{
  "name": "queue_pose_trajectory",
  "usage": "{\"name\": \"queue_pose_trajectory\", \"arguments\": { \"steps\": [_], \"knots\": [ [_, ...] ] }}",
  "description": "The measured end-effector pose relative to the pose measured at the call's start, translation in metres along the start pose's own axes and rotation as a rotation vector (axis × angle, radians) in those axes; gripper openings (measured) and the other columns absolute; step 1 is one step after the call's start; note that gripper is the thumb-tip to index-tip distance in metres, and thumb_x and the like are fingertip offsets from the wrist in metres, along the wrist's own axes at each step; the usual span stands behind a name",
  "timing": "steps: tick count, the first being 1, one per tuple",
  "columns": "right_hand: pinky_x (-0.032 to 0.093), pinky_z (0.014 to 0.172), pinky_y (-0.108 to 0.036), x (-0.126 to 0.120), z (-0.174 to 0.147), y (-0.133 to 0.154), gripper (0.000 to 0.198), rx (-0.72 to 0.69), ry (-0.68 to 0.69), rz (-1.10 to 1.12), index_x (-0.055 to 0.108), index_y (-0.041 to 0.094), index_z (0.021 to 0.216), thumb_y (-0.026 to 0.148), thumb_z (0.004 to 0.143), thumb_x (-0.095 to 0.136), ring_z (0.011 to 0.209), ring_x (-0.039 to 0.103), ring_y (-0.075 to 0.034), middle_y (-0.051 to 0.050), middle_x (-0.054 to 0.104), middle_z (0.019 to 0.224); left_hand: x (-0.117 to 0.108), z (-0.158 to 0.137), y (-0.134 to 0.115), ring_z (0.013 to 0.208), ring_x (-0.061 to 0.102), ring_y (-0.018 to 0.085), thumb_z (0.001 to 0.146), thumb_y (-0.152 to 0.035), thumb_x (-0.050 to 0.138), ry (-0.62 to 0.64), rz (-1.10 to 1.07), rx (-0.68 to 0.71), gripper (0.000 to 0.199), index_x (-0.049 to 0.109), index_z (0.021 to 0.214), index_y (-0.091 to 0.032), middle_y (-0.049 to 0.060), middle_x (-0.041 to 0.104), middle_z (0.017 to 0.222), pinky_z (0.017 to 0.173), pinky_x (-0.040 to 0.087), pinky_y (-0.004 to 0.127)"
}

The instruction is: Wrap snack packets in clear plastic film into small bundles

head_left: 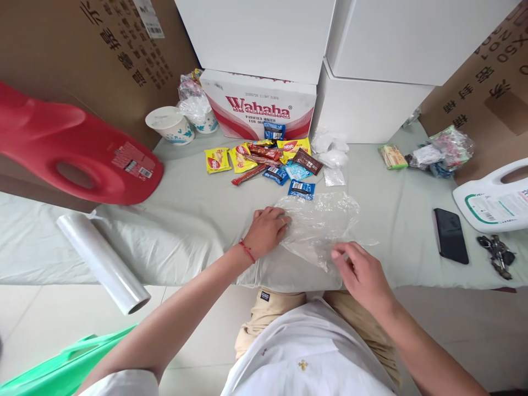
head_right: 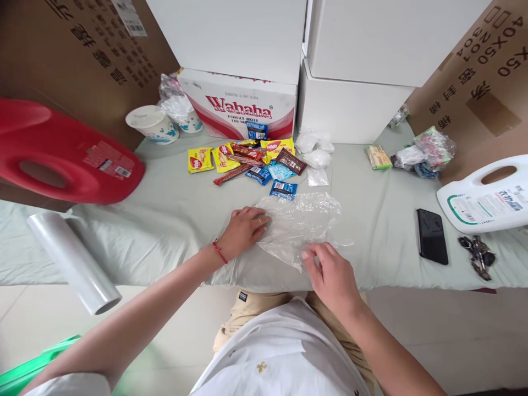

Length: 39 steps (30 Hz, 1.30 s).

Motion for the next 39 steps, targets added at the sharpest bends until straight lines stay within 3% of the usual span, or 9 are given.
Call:
{"name": "queue_pose_trajectory", "arguments": {
  "steps": [4, 7, 13, 17, 21, 26, 31, 35, 39],
  "knots": [
    [0.042, 0.056, -0.032, 0.023, 0.022, -0.017, 0.038, 0.217, 0.152, -0.134, 0.067, 0.024, 0.100, 0.056, 0.100, 0.046, 0.063, 0.067, -0.023, -0.005, 0.071, 0.074, 0.000, -0.002, -0.005, 0.117, 0.054, 0.031, 0.096, -0.025, 0.051, 0.008, 0.067, -0.019, 0.030, 0.071, 0.118, -0.028, 0.011, 0.065, 0.126, 0.092, 0.040, 0.048],
    [0.041, 0.056, -0.030, 0.036, 0.023, -0.019, 0.025, 0.223, 0.174, -0.045, 0.066, 0.025, 0.102, 0.048, 0.096, 0.058, 0.060, 0.064, -0.021, -0.002, 0.071, 0.074, -0.001, -0.003, -0.006, 0.116, 0.054, 0.032, 0.095, -0.024, 0.051, 0.023, 0.077, -0.029, 0.032, 0.071, 0.120, -0.027, 0.011, 0.065, 0.126, 0.091, 0.042, 0.049],
    [0.048, 0.079, -0.034, 0.031, 0.003, 0.014, 0.015, -0.320, -0.068, -0.008, 0.065, 0.023, 0.095, 0.015, 0.098, 0.052, 0.085, 0.059, -0.021, -0.005, 0.070, 0.088, -0.006, 0.005, 0.004, 0.118, 0.056, 0.033, 0.090, -0.023, 0.055, 0.033, 0.034, -0.097, 0.031, 0.072, 0.116, -0.026, 0.011, 0.065, 0.131, 0.090, 0.045, 0.051],
    [0.044, 0.089, -0.037, 0.049, -0.013, 0.037, 0.020, -0.660, 0.036, -0.185, 0.066, 0.020, 0.094, 0.006, 0.097, 0.051, 0.093, 0.055, -0.021, -0.004, 0.067, 0.083, -0.014, 0.017, 0.008, 0.117, 0.058, 0.033, 0.086, -0.019, 0.057, 0.078, -0.024, -0.141, 0.032, 0.075, 0.113, -0.026, 0.010, 0.069, 0.128, 0.091, 0.047, 0.051],
    [0.042, 0.079, -0.035, 0.081, -0.016, 0.048, 0.017, -0.797, 0.188, -0.295, 0.063, 0.019, 0.086, 0.008, 0.096, 0.055, 0.088, 0.051, -0.021, -0.004, 0.061, 0.079, -0.024, 0.025, 0.003, 0.122, 0.056, 0.034, 0.082, -0.012, 0.058, 0.122, -0.047, -0.238, 0.034, 0.076, 0.109, -0.023, 0.009, 0.069, 0.133, 0.097, 0.045, 0.053],
    [0.042, 0.090, -0.037, 0.110, 0.000, 0.057, 0.012, -0.788, 0.241, -0.327, 0.064, 0.018, 0.087, 0.011, 0.096, 0.058, 0.101, 0.051, -0.024, -0.006, 0.064, 0.088, -0.040, 0.015, -0.009, 0.131, 0.049, 0.035, 0.079, -0.005, 0.057, 0.050, -0.099, -0.361, 0.038, 0.076, 0.107, -0.023, 0.008, 0.064, 0.143, 0.102, 0.044, 0.057],
    [0.040, 0.103, -0.042, 0.122, 0.015, 0.058, 0.009, -0.716, 0.240, -0.335, 0.069, 0.017, 0.097, 0.013, 0.095, 0.060, 0.117, 0.050, -0.028, -0.009, 0.067, 0.097, -0.054, -0.016, -0.041, 0.118, 0.060, 0.028, 0.084, -0.006, 0.050, -0.430, -0.257, -0.303, 0.031, 0.076, 0.093, -0.019, 0.009, 0.073, 0.121, 0.104, 0.049, 0.050],
    [0.043, 0.101, -0.046, 0.133, 0.012, 0.052, 0.025, -0.724, 0.247, -0.352, 0.069, 0.016, 0.117, 0.012, 0.096, 0.056, 0.116, 0.054, -0.030, -0.013, 0.070, 0.110, -0.027, -0.012, -0.065, 0.105, 0.071, 0.018, 0.090, -0.014, 0.049, -0.269, -0.649, -0.258, 0.030, 0.076, 0.098, -0.022, 0.003, 0.078, 0.112, 0.098, 0.056, 0.033],
    [0.047, 0.101, -0.047, 0.137, 0.002, 0.049, 0.030, -0.731, 0.228, -0.301, 0.066, 0.016, 0.124, 0.012, 0.096, 0.056, 0.117, 0.055, -0.029, -0.015, 0.068, 0.124, 0.009, 0.012, -0.057, 0.123, 0.066, 0.020, 0.096, -0.023, 0.047, -0.197, -0.629, -0.404, 0.033, 0.075, 0.113, -0.019, 0.006, 0.075, 0.125, 0.113, 0.048, 0.037]
  ]
}}
Point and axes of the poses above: each hand's wrist, its own z-axis towards the middle knuckle, its own x-axis out of the palm, y = z × x, the point moved 2 cm from there along z, towards the middle knuckle
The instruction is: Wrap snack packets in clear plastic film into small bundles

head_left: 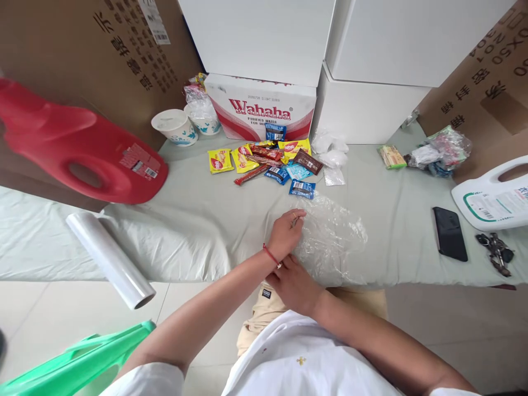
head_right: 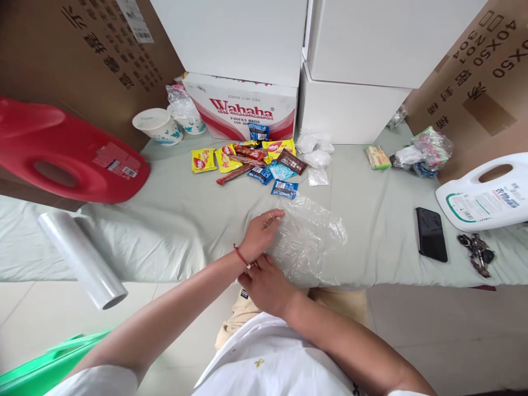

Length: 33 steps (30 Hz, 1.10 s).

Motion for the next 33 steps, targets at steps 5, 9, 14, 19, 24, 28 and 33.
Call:
{"name": "queue_pose_trajectory", "arguments": {
  "steps": [5, 9, 14, 19, 24, 28, 33],
  "knots": [
    [0.052, 0.100, -0.040, -0.039, -0.040, 0.008, 0.026, -0.043, -0.191, 0.232, 0.064, 0.017, 0.121, 0.014, 0.097, 0.055, 0.117, 0.057, -0.025, -0.011, 0.070, 0.118, 0.012, 0.006, 0.019, 0.145, 0.048, 0.022, 0.103, -0.028, 0.037, 0.064, 0.420, 0.242, 0.043, 0.068, 0.131, -0.018, 0.008, 0.062, 0.146, 0.126, 0.029, 0.047],
    [0.056, 0.082, -0.037, -0.084, -0.100, -0.014, 0.023, 0.466, -0.581, 0.267, 0.063, 0.022, 0.119, 0.018, 0.099, 0.053, 0.096, 0.065, -0.022, -0.009, 0.069, 0.105, 0.013, -0.007, 0.022, 0.153, 0.035, 0.026, 0.106, -0.038, 0.031, 0.027, 0.706, 0.268, 0.050, 0.050, 0.151, -0.025, 0.007, 0.042, 0.163, 0.127, 0.014, 0.063],
    [0.049, 0.055, -0.032, -0.085, -0.139, -0.064, 0.046, 1.299, -0.528, 0.561, 0.061, 0.022, 0.120, 0.058, 0.103, 0.039, 0.061, 0.061, -0.018, -0.008, 0.073, 0.092, 0.017, -0.014, 0.021, 0.155, 0.030, 0.031, 0.106, -0.043, 0.028, -0.060, 0.801, 0.182, 0.055, 0.042, 0.156, -0.028, 0.008, 0.035, 0.166, 0.123, 0.008, 0.072],
    [0.038, 0.049, -0.026, -0.070, -0.107, -0.078, 0.071, 1.345, -0.364, 0.973, 0.055, 0.022, 0.128, 0.073, 0.081, 0.066, 0.055, 0.053, -0.015, -0.005, 0.074, 0.079, 0.015, -0.025, 0.024, 0.155, 0.028, 0.034, 0.106, -0.046, 0.028, -0.109, 0.829, 0.125, 0.056, 0.041, 0.157, -0.027, 0.009, 0.033, 0.167, 0.120, 0.004, 0.076],
    [0.018, 0.045, -0.023, -0.071, -0.083, -0.081, 0.080, 1.361, -0.411, 1.330, 0.052, 0.020, 0.128, 0.075, 0.073, 0.072, 0.045, 0.030, -0.007, -0.007, 0.075, 0.081, 0.009, -0.034, 0.026, 0.155, 0.028, 0.033, 0.106, -0.045, 0.028, -0.111, 0.839, 0.107, 0.056, 0.040, 0.158, -0.027, 0.011, 0.034, 0.166, 0.119, 0.002, 0.077],
    [0.028, 0.047, -0.023, -0.072, -0.086, -0.088, 0.079, 1.288, -0.368, 1.263, 0.054, 0.020, 0.128, 0.054, 0.065, 0.086, 0.048, 0.042, -0.009, 0.001, 0.069, 0.072, 0.003, -0.033, 0.027, 0.155, 0.030, 0.034, 0.106, -0.044, 0.028, -0.109, 0.829, 0.091, 0.056, 0.041, 0.157, -0.026, 0.013, 0.034, 0.165, 0.119, 0.004, 0.078],
    [0.048, 0.069, -0.032, -0.069, -0.117, -0.093, 0.059, 1.206, -0.407, 0.978, 0.059, 0.019, 0.125, 0.047, 0.076, 0.076, 0.070, 0.061, -0.017, 0.003, 0.066, 0.073, -0.010, -0.029, 0.031, 0.153, 0.035, 0.032, 0.106, -0.043, 0.028, -0.102, 0.791, 0.082, 0.055, 0.041, 0.157, -0.027, 0.012, 0.037, 0.164, 0.120, 0.006, 0.076]
  ]
}}
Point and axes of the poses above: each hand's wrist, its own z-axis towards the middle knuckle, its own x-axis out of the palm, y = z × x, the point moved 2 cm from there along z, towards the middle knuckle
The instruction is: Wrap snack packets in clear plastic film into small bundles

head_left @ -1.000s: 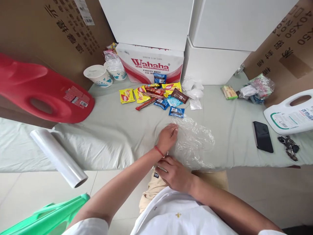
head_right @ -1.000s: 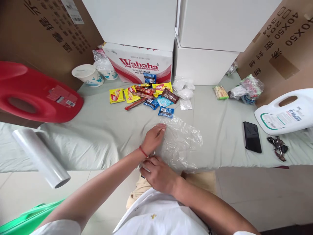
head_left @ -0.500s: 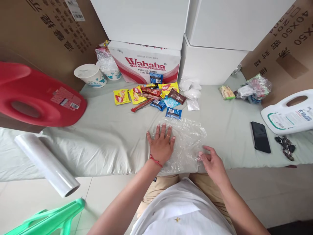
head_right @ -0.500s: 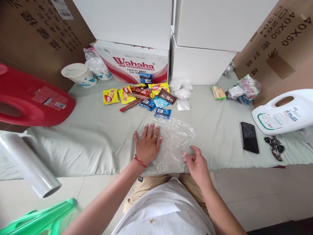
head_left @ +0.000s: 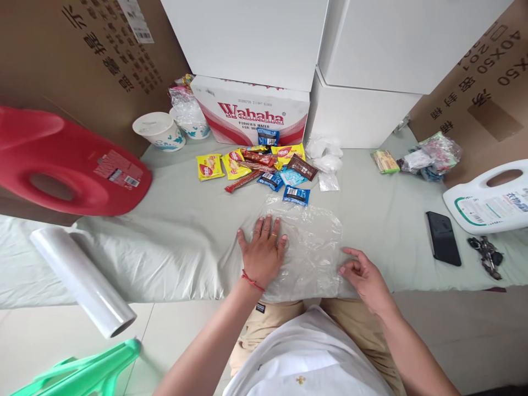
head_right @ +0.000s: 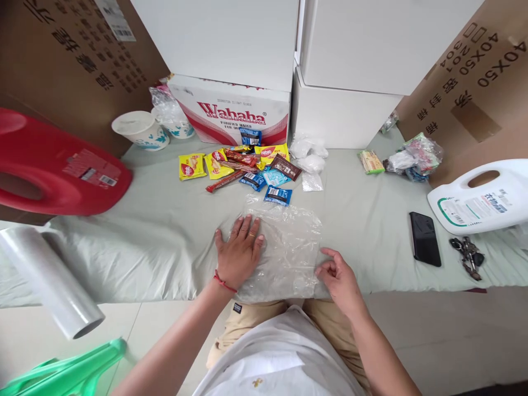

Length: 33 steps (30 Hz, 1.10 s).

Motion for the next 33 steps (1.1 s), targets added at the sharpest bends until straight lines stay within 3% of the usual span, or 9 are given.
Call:
{"name": "queue_pose_trajectory", "arguments": {
  "steps": [6, 9, 13, 17, 20, 23, 25, 29, 33],
  "knots": [
    [0.049, 0.066, -0.034, -0.027, -0.004, -0.014, 0.039, -0.004, 0.029, -0.294, 0.066, 0.021, 0.106, 0.051, 0.080, 0.067, 0.066, 0.061, -0.019, 0.001, 0.065, 0.070, 0.000, -0.008, 0.005, 0.155, 0.030, 0.033, 0.106, -0.041, 0.032, -0.006, 0.021, 0.015, 0.056, 0.039, 0.158, -0.024, 0.013, 0.033, 0.166, 0.121, 0.004, 0.074],
    [0.048, 0.065, -0.034, -0.025, -0.002, 0.002, 0.028, -0.153, -0.147, -0.521, 0.069, 0.023, 0.101, 0.047, 0.088, 0.060, 0.066, 0.060, -0.019, -0.003, 0.070, 0.082, 0.001, -0.015, 0.002, 0.155, 0.028, 0.035, 0.105, -0.042, 0.032, 0.004, 0.050, -0.011, 0.057, 0.039, 0.158, -0.023, 0.014, 0.031, 0.167, 0.119, 0.003, 0.077],
    [0.049, 0.070, -0.033, 0.004, 0.012, 0.034, 0.026, -0.473, -0.173, -0.570, 0.070, 0.024, 0.100, 0.040, 0.098, 0.051, 0.077, 0.062, -0.020, -0.005, 0.072, 0.094, -0.003, -0.026, 0.000, 0.154, 0.030, 0.037, 0.105, -0.043, 0.032, 0.037, 0.072, -0.054, 0.057, 0.041, 0.157, -0.021, 0.016, 0.031, 0.166, 0.115, 0.005, 0.083],
    [0.050, 0.080, -0.036, 0.037, 0.061, 0.068, 0.025, -0.671, -0.138, -0.659, 0.072, 0.022, 0.099, 0.031, 0.100, 0.048, 0.086, 0.063, -0.023, -0.007, 0.072, 0.093, -0.016, -0.026, 0.006, 0.150, 0.038, 0.034, 0.107, -0.044, 0.027, 0.036, 0.054, -0.091, 0.055, 0.046, 0.154, -0.024, 0.015, 0.039, 0.163, 0.117, 0.012, 0.080],
    [0.047, 0.094, -0.042, 0.062, 0.112, 0.096, 0.029, -0.783, -0.125, -0.821, 0.071, 0.018, 0.115, 0.027, 0.100, 0.049, 0.105, 0.057, -0.029, -0.012, 0.071, 0.111, -0.021, -0.020, 0.014, 0.148, 0.042, 0.033, 0.107, -0.042, 0.026, 0.038, 0.046, -0.070, 0.053, 0.053, 0.149, -0.026, 0.012, 0.046, 0.159, 0.119, 0.014, 0.076],
    [0.042, 0.103, -0.047, 0.090, 0.153, 0.115, 0.050, -0.823, 0.020, -1.000, 0.060, 0.015, 0.139, 0.035, 0.093, 0.064, 0.125, 0.047, -0.035, -0.016, 0.061, 0.138, -0.020, -0.016, 0.022, 0.148, 0.042, 0.032, 0.107, -0.040, 0.027, 0.035, 0.047, -0.036, 0.051, 0.055, 0.148, -0.027, 0.011, 0.048, 0.158, 0.120, 0.011, 0.075],
    [0.041, 0.102, -0.047, 0.100, 0.170, 0.121, 0.057, -0.785, 0.116, -1.102, 0.059, 0.015, 0.141, 0.037, 0.090, 0.069, 0.126, 0.045, -0.036, -0.017, 0.059, 0.140, -0.016, -0.017, 0.026, 0.151, 0.038, 0.033, 0.106, -0.041, 0.029, 0.032, 0.054, -0.014, 0.051, 0.051, 0.151, -0.028, 0.011, 0.044, 0.161, 0.121, 0.007, 0.075],
    [0.043, 0.096, -0.045, 0.088, 0.179, 0.127, 0.043, -0.725, 0.053, -1.136, 0.068, 0.016, 0.130, 0.032, 0.089, 0.068, 0.112, 0.051, -0.035, -0.016, 0.068, 0.117, -0.010, -0.022, 0.030, 0.155, 0.030, 0.034, 0.106, -0.046, 0.031, 0.041, 0.070, -0.003, 0.055, 0.040, 0.157, -0.029, 0.011, 0.032, 0.167, 0.119, 0.003, 0.077],
    [0.044, 0.096, -0.047, 0.057, 0.143, 0.139, 0.045, -0.780, -0.162, -0.916, 0.068, 0.016, 0.127, 0.038, 0.087, 0.071, 0.109, 0.053, -0.035, -0.015, 0.067, 0.112, -0.009, -0.022, 0.030, 0.157, 0.024, 0.035, 0.105, -0.048, 0.031, 0.046, 0.072, -0.042, 0.057, 0.037, 0.159, -0.030, 0.010, 0.027, 0.169, 0.118, 0.000, 0.079]
  ]
}}
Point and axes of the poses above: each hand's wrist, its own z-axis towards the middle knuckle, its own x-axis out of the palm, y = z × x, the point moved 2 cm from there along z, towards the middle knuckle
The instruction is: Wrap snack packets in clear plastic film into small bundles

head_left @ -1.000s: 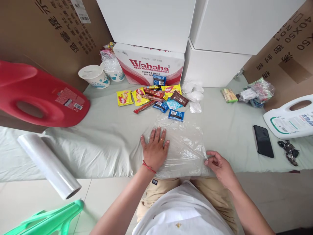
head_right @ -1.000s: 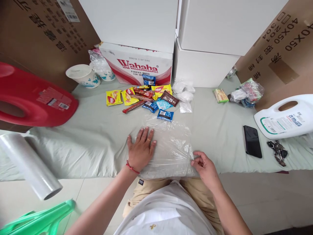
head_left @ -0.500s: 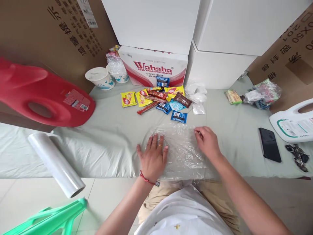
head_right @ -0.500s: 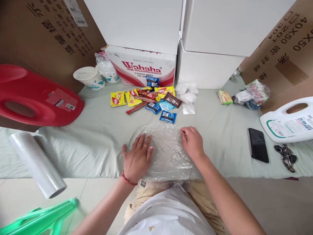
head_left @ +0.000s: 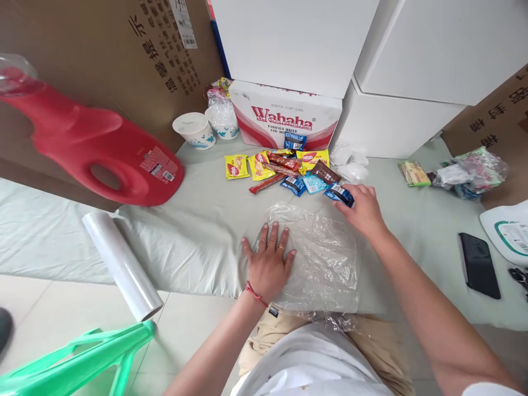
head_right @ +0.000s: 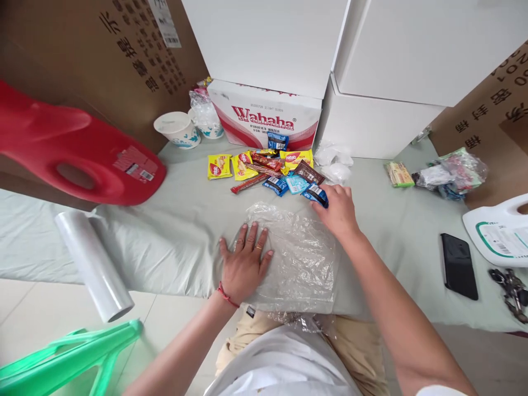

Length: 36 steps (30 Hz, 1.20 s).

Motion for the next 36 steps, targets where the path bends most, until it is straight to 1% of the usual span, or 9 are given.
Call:
{"name": "queue_pose_trajectory", "arguments": {
  "steps": [3, 7, 9, 11, 15, 20, 29, 33, 36],
  "knots": [
    [0.047, 0.095, -0.047, -0.016, -0.042, 0.029, 0.045, -0.110, 0.026, 0.205, 0.065, 0.023, 0.128, 0.043, 0.088, 0.072, 0.110, 0.055, -0.032, -0.011, 0.066, 0.116, -0.001, 0.001, -0.001, 0.157, 0.023, 0.036, 0.105, -0.048, 0.031, -0.007, -0.013, -0.012, 0.057, 0.038, 0.159, -0.030, 0.009, 0.027, 0.169, 0.117, 0.000, 0.080],
    [0.047, 0.101, -0.051, 0.005, -0.104, 0.067, 0.047, -0.263, 0.173, 0.316, 0.060, 0.024, 0.135, 0.036, 0.091, 0.070, 0.118, 0.053, -0.032, -0.012, 0.065, 0.122, -0.001, 0.002, 0.000, 0.157, 0.024, 0.035, 0.106, -0.042, 0.028, -0.011, -0.025, -0.031, 0.054, 0.038, 0.158, -0.031, 0.009, 0.029, 0.168, 0.117, 0.000, 0.080],
    [0.046, 0.104, -0.051, 0.020, -0.124, 0.067, 0.046, -0.264, 0.176, 0.341, 0.058, 0.024, 0.137, 0.037, 0.094, 0.067, 0.123, 0.051, -0.032, -0.012, 0.064, 0.127, -0.001, 0.002, 0.000, 0.157, 0.024, 0.034, 0.107, -0.039, 0.026, -0.008, -0.024, -0.044, 0.053, 0.038, 0.158, -0.031, 0.008, 0.029, 0.168, 0.117, 0.000, 0.080],
    [0.046, 0.104, -0.050, 0.028, -0.131, 0.051, 0.038, -0.153, 0.048, 0.323, 0.059, 0.024, 0.135, 0.037, 0.099, 0.058, 0.124, 0.052, -0.030, -0.012, 0.064, 0.127, 0.000, 0.002, 0.000, 0.157, 0.025, 0.033, 0.107, -0.039, 0.025, -0.005, -0.023, -0.046, 0.053, 0.038, 0.158, -0.032, 0.008, 0.029, 0.168, 0.117, -0.001, 0.080],
    [0.042, 0.099, -0.054, 0.033, -0.111, 0.005, 0.038, 0.142, -0.199, 0.074, 0.062, 0.017, 0.128, 0.040, 0.100, 0.052, 0.113, 0.053, -0.033, -0.016, 0.066, 0.116, 0.000, 0.003, -0.002, 0.156, 0.026, 0.033, 0.107, -0.041, 0.027, -0.017, -0.021, -0.058, 0.053, 0.040, 0.158, -0.031, 0.008, 0.030, 0.168, 0.118, -0.002, 0.079],
    [0.042, 0.087, -0.044, 0.044, -0.062, -0.021, 0.024, 0.225, 0.110, -0.012, 0.073, 0.021, 0.101, 0.033, 0.095, 0.053, 0.099, 0.054, -0.031, -0.011, 0.070, 0.094, -0.004, 0.010, -0.006, 0.156, 0.027, 0.030, 0.107, -0.044, 0.023, -0.030, -0.016, -0.095, 0.055, 0.041, 0.157, -0.029, 0.009, 0.032, 0.167, 0.119, -0.002, 0.076],
    [0.041, 0.094, -0.041, 0.030, 0.010, -0.031, 0.024, 0.083, 0.126, -0.080, 0.075, 0.016, 0.106, 0.023, 0.096, 0.054, 0.106, 0.051, -0.029, -0.013, 0.068, 0.106, -0.002, 0.017, 0.002, 0.155, 0.029, 0.031, 0.106, -0.046, 0.030, -0.024, -0.038, -0.044, 0.055, 0.041, 0.157, -0.029, 0.009, 0.030, 0.168, 0.120, -0.007, 0.075],
    [0.042, 0.101, -0.044, 0.012, -0.021, -0.002, 0.032, -0.082, 0.010, -0.002, 0.069, 0.015, 0.123, 0.028, 0.100, 0.052, 0.114, 0.050, -0.030, -0.015, 0.063, 0.122, -0.005, 0.016, 0.002, 0.156, 0.028, 0.033, 0.106, -0.045, 0.030, -0.021, -0.048, -0.040, 0.055, 0.040, 0.157, -0.031, 0.009, 0.030, 0.168, 0.120, -0.005, 0.076],
    [0.042, 0.106, -0.047, 0.013, -0.060, 0.026, 0.040, -0.321, 0.188, 0.083, 0.065, 0.020, 0.132, 0.039, 0.098, 0.060, 0.121, 0.048, -0.032, -0.012, 0.063, 0.128, -0.010, 0.018, 0.004, 0.156, 0.028, 0.033, 0.106, -0.048, 0.028, 0.008, -0.042, -0.041, 0.055, 0.040, 0.157, -0.033, 0.007, 0.032, 0.167, 0.119, -0.005, 0.077]
  ]
}}
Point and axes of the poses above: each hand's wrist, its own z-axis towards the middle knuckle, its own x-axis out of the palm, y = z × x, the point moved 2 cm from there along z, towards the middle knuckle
